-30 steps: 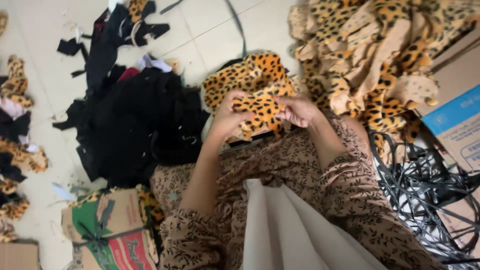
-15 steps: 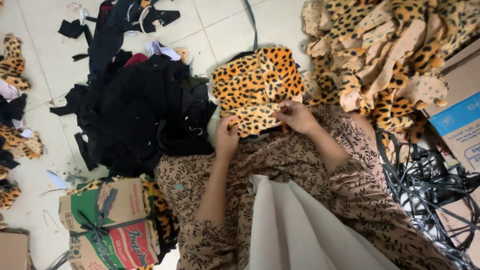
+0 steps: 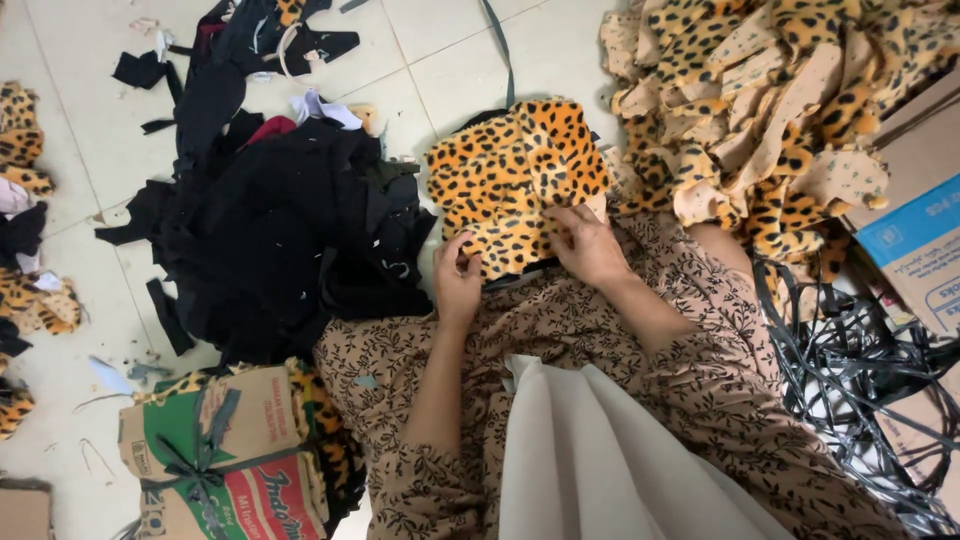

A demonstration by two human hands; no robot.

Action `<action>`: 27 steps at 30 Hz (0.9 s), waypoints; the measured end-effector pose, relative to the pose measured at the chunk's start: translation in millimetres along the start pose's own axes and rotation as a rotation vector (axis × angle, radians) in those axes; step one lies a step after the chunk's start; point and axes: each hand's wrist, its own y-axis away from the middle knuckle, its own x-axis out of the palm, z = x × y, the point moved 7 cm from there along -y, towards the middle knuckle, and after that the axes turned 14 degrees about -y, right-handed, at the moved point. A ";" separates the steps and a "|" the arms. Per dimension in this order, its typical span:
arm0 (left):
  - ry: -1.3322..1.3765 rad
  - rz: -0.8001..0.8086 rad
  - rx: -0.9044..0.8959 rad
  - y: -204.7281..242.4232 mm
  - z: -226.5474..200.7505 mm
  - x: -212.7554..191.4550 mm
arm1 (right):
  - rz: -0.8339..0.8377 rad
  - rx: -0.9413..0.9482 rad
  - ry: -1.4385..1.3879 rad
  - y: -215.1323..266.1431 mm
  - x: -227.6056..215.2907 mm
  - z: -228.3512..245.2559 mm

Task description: The person sits on the floor and folds a leopard-print fabric piece, then places a cardboard box on top of it. They then pick up several black fabric pieces from a pile and fold each one, stacking them on the box.

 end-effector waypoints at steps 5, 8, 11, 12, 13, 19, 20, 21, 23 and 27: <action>0.011 -0.016 0.015 -1.1 -10.3 -2.5 | -0.028 0.014 -0.005 3.7 4.8 -3.6; -0.024 -0.051 0.057 -10.6 9.2 7.6 | -0.050 0.040 0.014 4.7 4.6 -5.6; -0.028 -0.087 0.081 -14.1 17.6 11.5 | -0.076 0.095 0.064 8.0 -4.9 6.5; -0.025 -0.103 0.089 -15.6 15.8 11.4 | -0.098 0.122 0.095 8.1 -11.6 12.4; -0.024 -0.099 0.092 -13.6 10.2 11.4 | -0.102 0.125 0.096 3.9 -12.2 6.2; -0.298 -0.348 0.243 -2.1 -20.7 2.0 | -0.333 0.314 -0.453 -9.8 -41.3 -50.0; -0.396 -0.369 0.372 -1.5 -22.4 9.6 | -0.339 0.387 -0.522 -11.0 -38.4 -74.1; -0.492 -0.391 0.503 0.3 -23.4 18.3 | -0.346 0.460 -0.590 -11.6 -35.3 -98.0; -0.519 -0.306 0.553 3.2 -45.5 29.5 | -0.399 0.316 -0.604 3.6 -50.1 -24.2; -0.787 0.028 0.588 11.9 -72.7 67.6 | -0.357 -0.343 -0.114 -19.4 -49.9 18.1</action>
